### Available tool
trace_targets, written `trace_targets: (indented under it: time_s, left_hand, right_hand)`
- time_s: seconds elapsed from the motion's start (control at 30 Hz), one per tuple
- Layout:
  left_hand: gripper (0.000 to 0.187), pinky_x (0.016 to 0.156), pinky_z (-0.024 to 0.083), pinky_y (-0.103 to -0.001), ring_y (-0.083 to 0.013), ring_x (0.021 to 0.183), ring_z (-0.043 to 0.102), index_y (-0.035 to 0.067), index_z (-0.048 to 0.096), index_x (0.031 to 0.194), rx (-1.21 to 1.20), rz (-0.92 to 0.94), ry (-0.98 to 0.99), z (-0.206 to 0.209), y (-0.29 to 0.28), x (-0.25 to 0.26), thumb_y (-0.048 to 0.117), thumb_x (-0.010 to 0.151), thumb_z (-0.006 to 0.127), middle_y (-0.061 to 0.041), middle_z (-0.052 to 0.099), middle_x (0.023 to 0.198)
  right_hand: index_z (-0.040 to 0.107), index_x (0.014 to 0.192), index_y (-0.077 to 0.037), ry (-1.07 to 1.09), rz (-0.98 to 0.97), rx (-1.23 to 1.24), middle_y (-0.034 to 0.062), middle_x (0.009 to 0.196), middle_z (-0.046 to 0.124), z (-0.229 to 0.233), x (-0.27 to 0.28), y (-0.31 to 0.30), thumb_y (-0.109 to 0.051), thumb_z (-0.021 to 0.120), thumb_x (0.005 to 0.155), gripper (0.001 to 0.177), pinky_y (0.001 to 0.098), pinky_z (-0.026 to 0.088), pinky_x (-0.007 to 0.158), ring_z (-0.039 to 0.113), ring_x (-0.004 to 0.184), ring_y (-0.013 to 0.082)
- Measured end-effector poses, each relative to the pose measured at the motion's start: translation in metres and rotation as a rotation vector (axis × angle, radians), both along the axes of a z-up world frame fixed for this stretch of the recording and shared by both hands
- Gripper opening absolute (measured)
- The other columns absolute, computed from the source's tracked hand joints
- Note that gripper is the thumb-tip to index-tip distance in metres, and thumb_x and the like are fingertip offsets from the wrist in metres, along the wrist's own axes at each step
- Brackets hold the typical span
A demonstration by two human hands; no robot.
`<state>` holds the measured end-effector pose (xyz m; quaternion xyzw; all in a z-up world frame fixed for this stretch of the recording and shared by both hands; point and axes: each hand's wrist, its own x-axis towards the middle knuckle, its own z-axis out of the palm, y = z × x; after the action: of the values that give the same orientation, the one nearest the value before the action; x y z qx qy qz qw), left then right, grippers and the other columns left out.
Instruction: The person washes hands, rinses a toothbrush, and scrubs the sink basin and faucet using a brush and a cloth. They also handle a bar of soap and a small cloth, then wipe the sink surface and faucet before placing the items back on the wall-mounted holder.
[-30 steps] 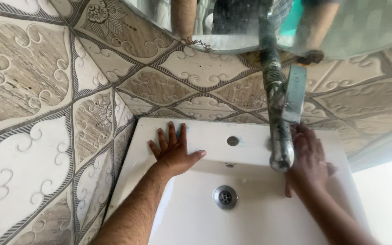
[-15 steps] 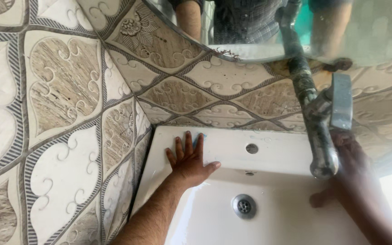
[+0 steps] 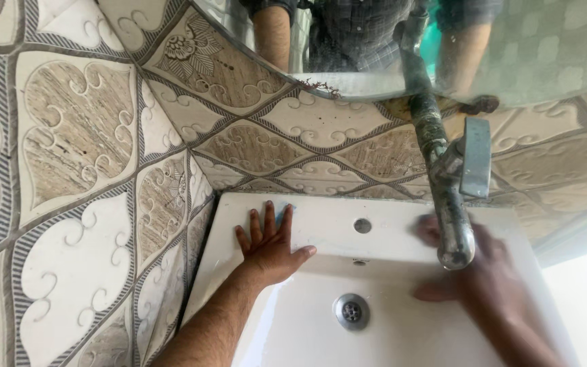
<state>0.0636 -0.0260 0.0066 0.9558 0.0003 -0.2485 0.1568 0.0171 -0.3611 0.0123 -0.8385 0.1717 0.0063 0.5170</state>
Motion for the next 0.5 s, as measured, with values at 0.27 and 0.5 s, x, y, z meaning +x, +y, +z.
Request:
trace_targets:
  time_s: [0.27,0.5]
  left_hand:
    - [0.103,0.118,-0.02,-0.067,-0.0393,0.154,-0.031,0.026,-0.013,0.164,0.035,0.019,0.051,0.011,-0.006,0.001,0.069,0.094,0.048,-0.011,-0.029,0.17]
    - [0.101,0.118,-0.02,-0.066,-0.0395,0.154,-0.031,0.026,-0.013,0.164,0.033,0.009,0.018,0.015,-0.004,-0.003,0.07,0.095,0.046,-0.012,-0.028,0.17]
  right_hand:
    - [0.047,0.151,-0.011,-0.483,0.096,-1.329,0.011,0.156,0.043,-0.086,0.057,0.11,-0.038,0.067,0.093,0.068,0.0388,0.024,0.117,0.035,0.142,0.0248]
    - [0.051,0.145,-0.013,-0.187,0.407,-0.908,0.0104,0.14,0.05,-0.024,0.011,0.06,-0.068,0.089,0.056,0.111,0.0424,0.046,0.102,0.048,0.127,0.0281]
